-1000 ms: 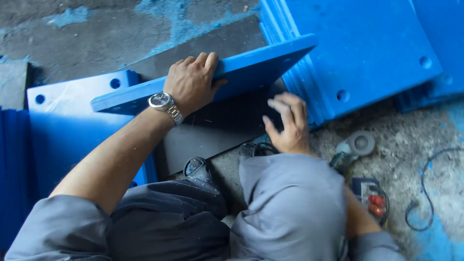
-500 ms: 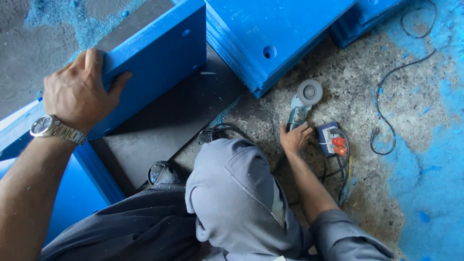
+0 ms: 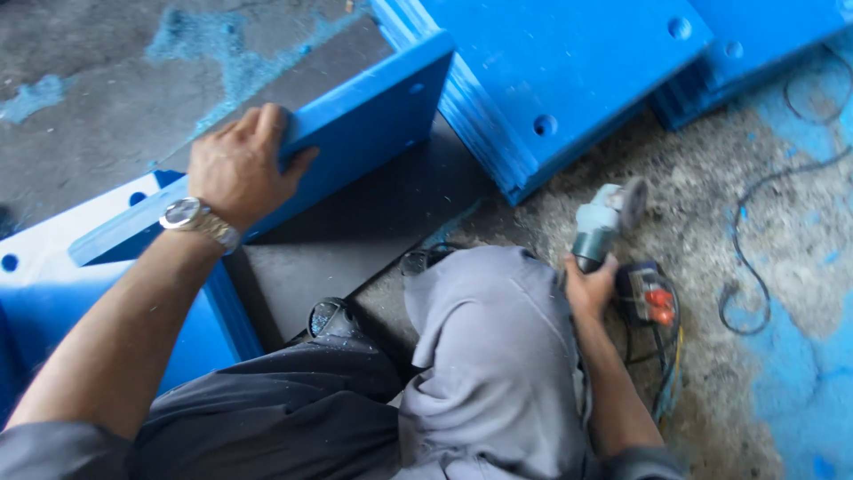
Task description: Using an angle grinder to smooth and finish the edges of large blue plastic rectangular blocks.
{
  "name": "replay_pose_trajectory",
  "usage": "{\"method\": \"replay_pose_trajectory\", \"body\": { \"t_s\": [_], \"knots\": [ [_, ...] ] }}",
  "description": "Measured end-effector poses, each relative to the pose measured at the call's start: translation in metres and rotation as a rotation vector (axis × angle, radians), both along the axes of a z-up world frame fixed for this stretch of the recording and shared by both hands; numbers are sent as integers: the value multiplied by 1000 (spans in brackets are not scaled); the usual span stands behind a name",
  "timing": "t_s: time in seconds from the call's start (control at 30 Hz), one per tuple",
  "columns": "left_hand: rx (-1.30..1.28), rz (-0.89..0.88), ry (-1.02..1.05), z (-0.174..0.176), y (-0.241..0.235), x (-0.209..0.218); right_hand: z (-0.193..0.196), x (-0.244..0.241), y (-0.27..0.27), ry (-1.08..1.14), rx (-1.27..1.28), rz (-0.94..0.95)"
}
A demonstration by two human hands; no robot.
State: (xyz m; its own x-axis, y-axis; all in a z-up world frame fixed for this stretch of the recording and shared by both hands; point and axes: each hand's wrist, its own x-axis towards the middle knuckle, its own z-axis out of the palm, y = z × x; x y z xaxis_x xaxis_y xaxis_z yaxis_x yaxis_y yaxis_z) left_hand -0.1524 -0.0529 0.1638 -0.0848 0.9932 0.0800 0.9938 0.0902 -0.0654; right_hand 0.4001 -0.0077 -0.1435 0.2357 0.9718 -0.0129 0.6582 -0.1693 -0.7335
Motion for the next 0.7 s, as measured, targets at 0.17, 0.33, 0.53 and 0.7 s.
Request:
{"method": "replay_pose_trajectory", "body": {
  "t_s": [0.17, 0.33, 0.53, 0.7],
  "knots": [
    [18, 35, -45, -1, -2, -4, 103, -7, 33, 422, -71, 122],
    [-12, 75, -79, -3, -14, -16, 270, -70, 66, 838, -41, 496],
    [-20, 148, -15, -11, -37, -42, 325, -93, 176, 779, 380, 788],
    [-25, 143, -41, -11, -51, -53, 330, -104, 281, 705, 118, 1080]
  ]
}}
